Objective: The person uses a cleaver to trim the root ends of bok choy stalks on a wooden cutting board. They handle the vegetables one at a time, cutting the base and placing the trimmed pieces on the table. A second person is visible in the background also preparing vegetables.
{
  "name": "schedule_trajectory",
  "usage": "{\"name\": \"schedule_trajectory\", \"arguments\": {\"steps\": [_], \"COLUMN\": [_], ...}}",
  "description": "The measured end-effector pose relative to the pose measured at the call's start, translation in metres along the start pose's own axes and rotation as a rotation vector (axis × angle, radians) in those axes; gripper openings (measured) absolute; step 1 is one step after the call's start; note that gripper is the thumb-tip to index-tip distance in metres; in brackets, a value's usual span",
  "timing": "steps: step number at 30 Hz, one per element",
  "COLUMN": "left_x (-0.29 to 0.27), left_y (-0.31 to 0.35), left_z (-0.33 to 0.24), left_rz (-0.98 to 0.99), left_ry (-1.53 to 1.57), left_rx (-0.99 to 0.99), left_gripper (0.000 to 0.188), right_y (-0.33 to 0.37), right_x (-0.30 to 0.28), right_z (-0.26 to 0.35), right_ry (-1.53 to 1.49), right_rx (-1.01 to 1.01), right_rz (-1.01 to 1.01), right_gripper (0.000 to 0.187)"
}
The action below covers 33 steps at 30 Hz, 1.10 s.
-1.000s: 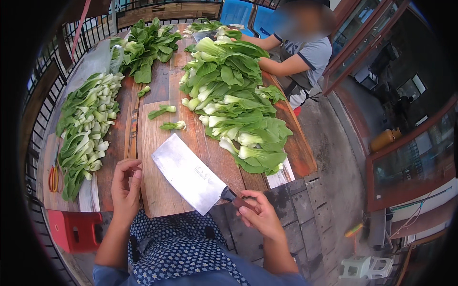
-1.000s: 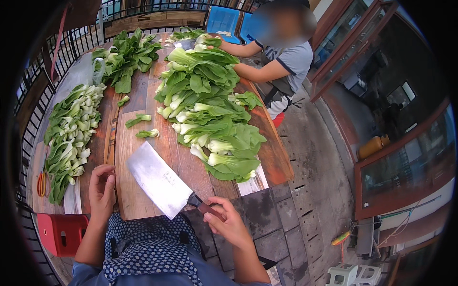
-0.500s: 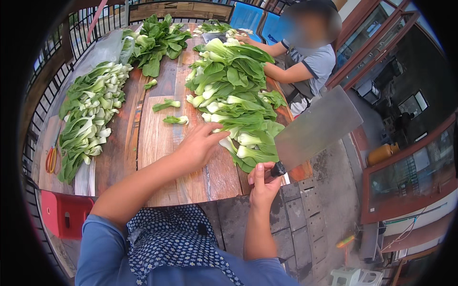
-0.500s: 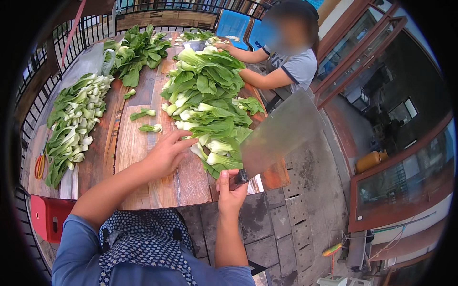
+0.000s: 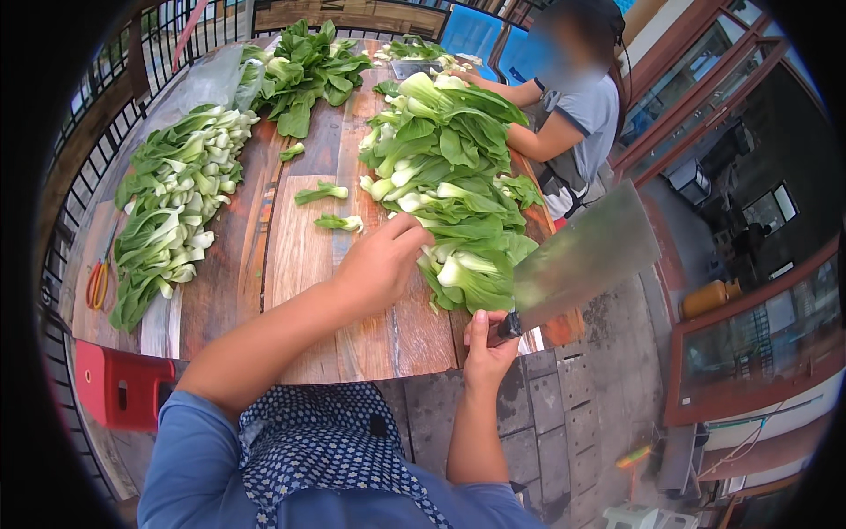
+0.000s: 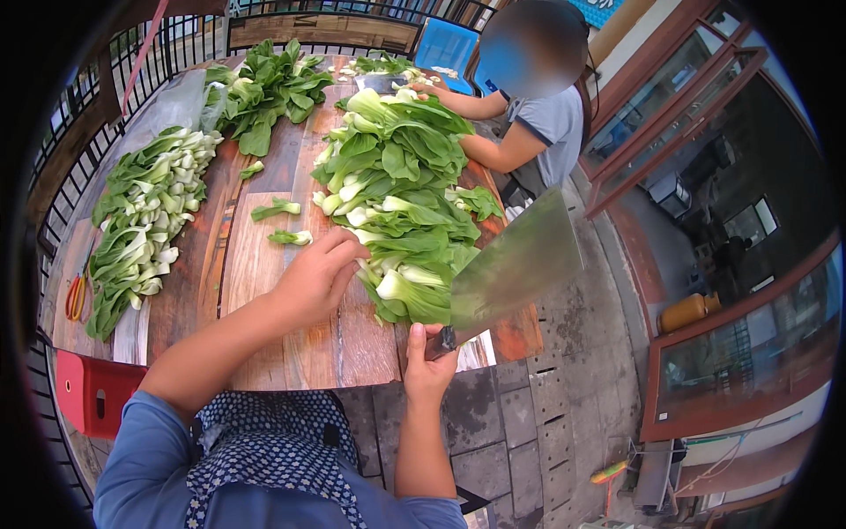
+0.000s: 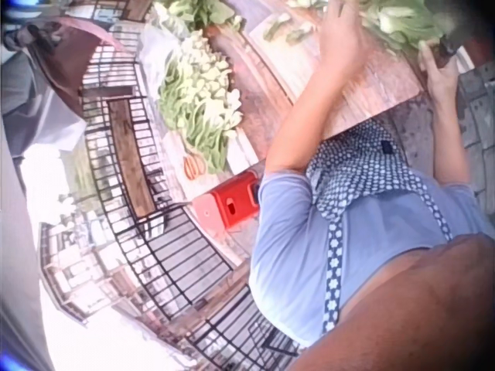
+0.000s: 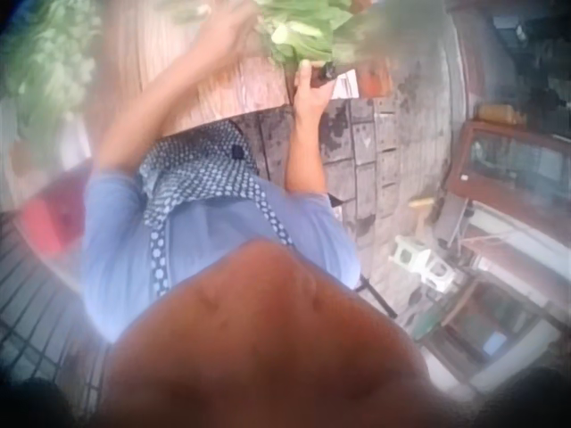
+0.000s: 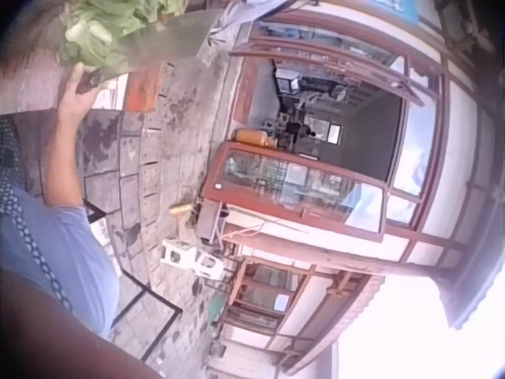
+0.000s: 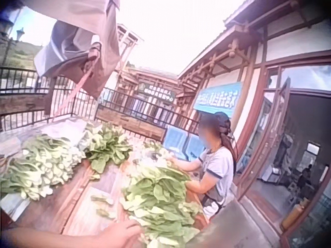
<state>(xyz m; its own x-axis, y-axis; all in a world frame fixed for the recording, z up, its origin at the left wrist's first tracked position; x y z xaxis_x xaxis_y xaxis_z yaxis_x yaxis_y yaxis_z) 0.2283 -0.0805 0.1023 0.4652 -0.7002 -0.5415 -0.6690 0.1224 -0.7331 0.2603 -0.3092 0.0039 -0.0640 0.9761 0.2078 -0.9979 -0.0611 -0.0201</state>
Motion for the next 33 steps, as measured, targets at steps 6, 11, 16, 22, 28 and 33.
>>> {"name": "schedule_trajectory", "arguments": {"steps": [6,11,16,22,28,33], "left_x": [-0.017,-0.035,-0.05,-0.087,-0.115,-0.106], "left_y": [-0.002,0.0,-0.005,0.005,0.016,0.012], "left_z": [0.036,0.064,0.055,0.079,0.09,0.08], "left_rz": [-0.195,-0.255,-0.286,-0.374,-0.446,-0.464], "left_ry": [0.198,0.167,0.152,0.292,0.253,0.35], "left_rx": [-0.349,-0.362,-0.315,-0.364,-0.344,-0.362], "left_gripper": [0.024,0.023,0.021,0.032,0.034,0.035], "right_y": [0.003,-0.004,-0.005,-0.003,-0.004,-0.003], "right_x": [0.003,-0.003,0.002,-0.001,0.0,0.001], "right_z": [0.005,-0.003,0.003,0.003,0.002,0.006], "right_ry": [0.016,0.037,-0.022,-0.054,-0.046,-0.036], "right_rx": [-0.006,0.002,0.086,0.057,0.056,0.067], "right_rz": [0.002,-0.058,0.034,0.016,0.027,0.009], "right_gripper": [0.015,0.018,0.021,0.025,0.025,0.024]}}
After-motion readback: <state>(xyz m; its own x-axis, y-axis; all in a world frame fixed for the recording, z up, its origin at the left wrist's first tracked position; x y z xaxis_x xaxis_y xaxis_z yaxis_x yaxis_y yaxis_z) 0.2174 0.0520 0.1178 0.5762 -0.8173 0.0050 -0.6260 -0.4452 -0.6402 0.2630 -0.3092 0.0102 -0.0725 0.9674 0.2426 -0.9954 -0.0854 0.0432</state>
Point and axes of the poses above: each hand's wrist, its own y-axis away from the middle knuckle, its own x-axis out of the palm, z = x × y, the point moved 5 cm from there along -y, towards the middle knuckle, and after that the axes turned 15 degrees about x, right-handed, at the moved point
